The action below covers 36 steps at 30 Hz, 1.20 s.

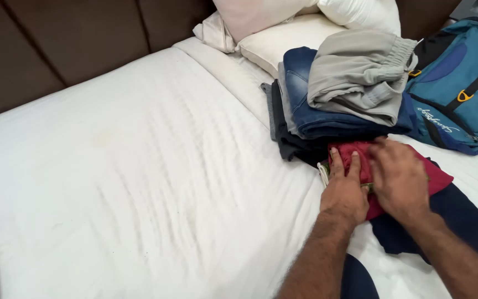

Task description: The person folds a green and red patterned cloth on a bed, smoothing it out and folding it into a compact rectangle. Then, the person folds a pink and white striped polo shirt, aligning the sleeves and folding it neatly before placing it on a pile.

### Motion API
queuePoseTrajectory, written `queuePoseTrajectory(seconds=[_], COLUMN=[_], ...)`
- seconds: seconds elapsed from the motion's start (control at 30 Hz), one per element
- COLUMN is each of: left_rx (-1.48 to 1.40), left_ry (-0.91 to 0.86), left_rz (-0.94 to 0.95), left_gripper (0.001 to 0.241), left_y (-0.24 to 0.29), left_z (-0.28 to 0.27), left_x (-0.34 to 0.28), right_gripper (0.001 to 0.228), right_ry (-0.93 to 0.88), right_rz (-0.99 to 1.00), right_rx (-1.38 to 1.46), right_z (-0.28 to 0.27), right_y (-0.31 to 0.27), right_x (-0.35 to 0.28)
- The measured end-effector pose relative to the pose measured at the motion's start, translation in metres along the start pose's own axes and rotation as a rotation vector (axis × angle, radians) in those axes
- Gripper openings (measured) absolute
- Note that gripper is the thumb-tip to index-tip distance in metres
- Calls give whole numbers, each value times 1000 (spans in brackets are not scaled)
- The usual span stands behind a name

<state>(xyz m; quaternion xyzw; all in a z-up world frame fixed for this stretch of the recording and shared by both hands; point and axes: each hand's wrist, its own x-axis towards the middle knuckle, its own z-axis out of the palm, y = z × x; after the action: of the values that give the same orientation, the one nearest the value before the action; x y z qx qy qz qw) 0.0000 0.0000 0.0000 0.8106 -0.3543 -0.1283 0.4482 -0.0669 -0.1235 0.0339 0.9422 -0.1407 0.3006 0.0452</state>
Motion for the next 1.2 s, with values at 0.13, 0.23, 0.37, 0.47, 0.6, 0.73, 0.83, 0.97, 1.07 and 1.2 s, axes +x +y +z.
queuePoseTrajectory(seconds=[0.13,0.23,0.37,0.47,0.6,0.73,0.83,0.97,1.07,1.2], left_rx=[62,22,29,66,180,343,482,858,801,502], left_ry=[-195,-302,-145,0,212,342,588,926,929,994], left_rz=[-100,-136,-38,-123,-293,-499,-648,-705,-1012,-1210], left_gripper=[90,93,57,25,21,27,18,48,75,91], left_y=[8,-1,-30,-55,-100,-166,-214,-259,-251,-247], left_z=[-39,-55,-82,-124,-218,-346,-430,-509,-533,-543], left_x=[-1,-9,-43,-76,-140,-245,-330,-431,-466,-482], right_gripper=[39,42,39,30,13,15,19,21,24,41], right_ry=[-172,-236,-156,-18,-335,-458,-651,-847,-895,-958], right_rz=[-51,42,32,-103,-42,-91,-172,-294,-421,-562], right_rx=[92,31,-139,187,692,883,993,970,1007,978], right_z=[26,25,6,6,8,1,-12,-20,-29,-50], right_y=[15,1,-68,-142,-273,-421,-517,-616,-667,-712], right_x=[-3,6,15,15,10,10,2,-20,-32,-46])
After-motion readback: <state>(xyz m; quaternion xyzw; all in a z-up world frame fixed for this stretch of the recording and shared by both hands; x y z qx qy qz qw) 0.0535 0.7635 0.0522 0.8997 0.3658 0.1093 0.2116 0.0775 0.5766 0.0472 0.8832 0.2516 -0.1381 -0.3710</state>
